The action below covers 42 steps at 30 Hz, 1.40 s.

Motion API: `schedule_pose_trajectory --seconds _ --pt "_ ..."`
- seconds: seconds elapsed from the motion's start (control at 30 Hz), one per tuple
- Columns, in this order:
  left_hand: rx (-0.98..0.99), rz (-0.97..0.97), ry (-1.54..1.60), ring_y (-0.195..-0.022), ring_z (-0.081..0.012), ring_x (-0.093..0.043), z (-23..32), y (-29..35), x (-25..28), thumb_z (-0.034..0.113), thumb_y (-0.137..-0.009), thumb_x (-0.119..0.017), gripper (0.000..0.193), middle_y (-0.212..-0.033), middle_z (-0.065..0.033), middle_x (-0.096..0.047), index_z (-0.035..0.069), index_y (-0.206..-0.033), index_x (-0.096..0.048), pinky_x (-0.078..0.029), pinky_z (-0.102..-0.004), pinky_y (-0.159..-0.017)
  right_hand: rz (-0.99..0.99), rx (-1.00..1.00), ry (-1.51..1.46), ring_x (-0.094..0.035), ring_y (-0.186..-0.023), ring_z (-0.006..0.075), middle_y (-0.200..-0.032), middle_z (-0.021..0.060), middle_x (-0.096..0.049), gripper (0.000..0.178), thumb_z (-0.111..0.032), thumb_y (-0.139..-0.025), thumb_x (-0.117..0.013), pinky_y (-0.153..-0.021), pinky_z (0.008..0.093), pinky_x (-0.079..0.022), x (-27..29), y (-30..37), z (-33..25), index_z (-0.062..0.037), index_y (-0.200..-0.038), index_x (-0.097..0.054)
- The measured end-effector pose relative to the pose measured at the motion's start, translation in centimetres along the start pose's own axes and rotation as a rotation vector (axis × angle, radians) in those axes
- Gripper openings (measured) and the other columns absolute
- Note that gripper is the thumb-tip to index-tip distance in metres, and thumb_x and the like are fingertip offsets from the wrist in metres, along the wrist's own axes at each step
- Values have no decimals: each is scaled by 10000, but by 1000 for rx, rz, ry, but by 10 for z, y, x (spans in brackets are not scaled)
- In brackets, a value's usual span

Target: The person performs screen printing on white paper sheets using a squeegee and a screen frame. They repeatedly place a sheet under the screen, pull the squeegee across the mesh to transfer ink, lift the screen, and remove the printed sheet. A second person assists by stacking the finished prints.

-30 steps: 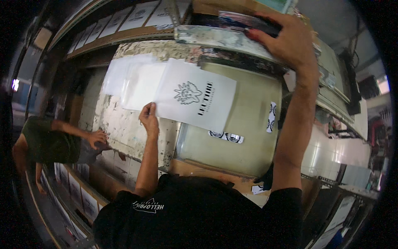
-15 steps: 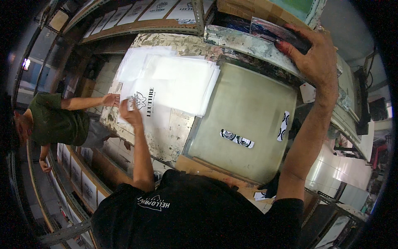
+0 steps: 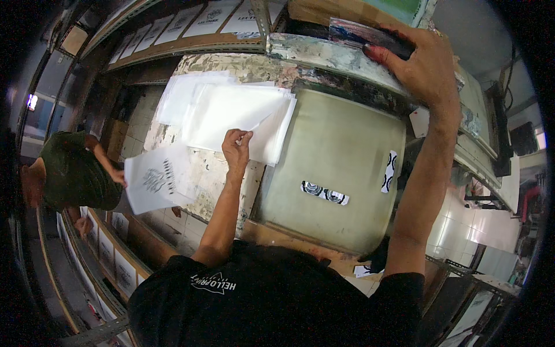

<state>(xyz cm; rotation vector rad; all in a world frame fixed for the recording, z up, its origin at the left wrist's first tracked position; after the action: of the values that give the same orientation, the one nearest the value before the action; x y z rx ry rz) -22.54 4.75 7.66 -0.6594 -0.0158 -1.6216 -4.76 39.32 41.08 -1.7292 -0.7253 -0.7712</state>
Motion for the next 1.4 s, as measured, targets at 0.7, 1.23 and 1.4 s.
schedule_pose_trajectory --seconds 0.7,1.23,1.4 --pt "-745 -1104 -311 -1509 -378 -129 106 171 -254 433 -935 -583 564 -1629 -69 -243 246 -1459 -483 -43 -667 -1178 -64 -89 -28 -693 -1000 317 -1062 180 -730 547 -436 -724 -816 -918 368 -522 2 -3 -5 -26 -1079 -743" --pt "-822 -1113 -276 -1492 -385 -189 122 196 -225 448 -951 -551 583 -1602 -98 -300 197 -1470 -464 -80 -652 -1182 -54 -100 -20 -697 -954 315 -1011 195 -734 507 -392 -724 -820 -883 366 -521 8 1 -13 -9 -1047 -747" --pt "-468 -811 168 -1366 -377 -437 169 126 -156 350 -870 -720 798 -1431 -136 -534 100 -1527 -341 -235 -569 -1166 54 90 27 -694 -840 314 -942 139 -732 498 -353 -717 -848 -736 366 -542 -7 34 -14 -127 -1145 -731"
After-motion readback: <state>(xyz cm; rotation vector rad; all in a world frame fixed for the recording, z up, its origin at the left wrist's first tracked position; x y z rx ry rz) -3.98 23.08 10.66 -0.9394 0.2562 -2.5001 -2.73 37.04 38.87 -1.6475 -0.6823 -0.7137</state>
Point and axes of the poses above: each hand's wrist, its own y-axis away from the middle knuckle, its own x-axis out of the back of the hand, z = x × y, the point moved 9 cm from there along -y, towards the middle knuckle
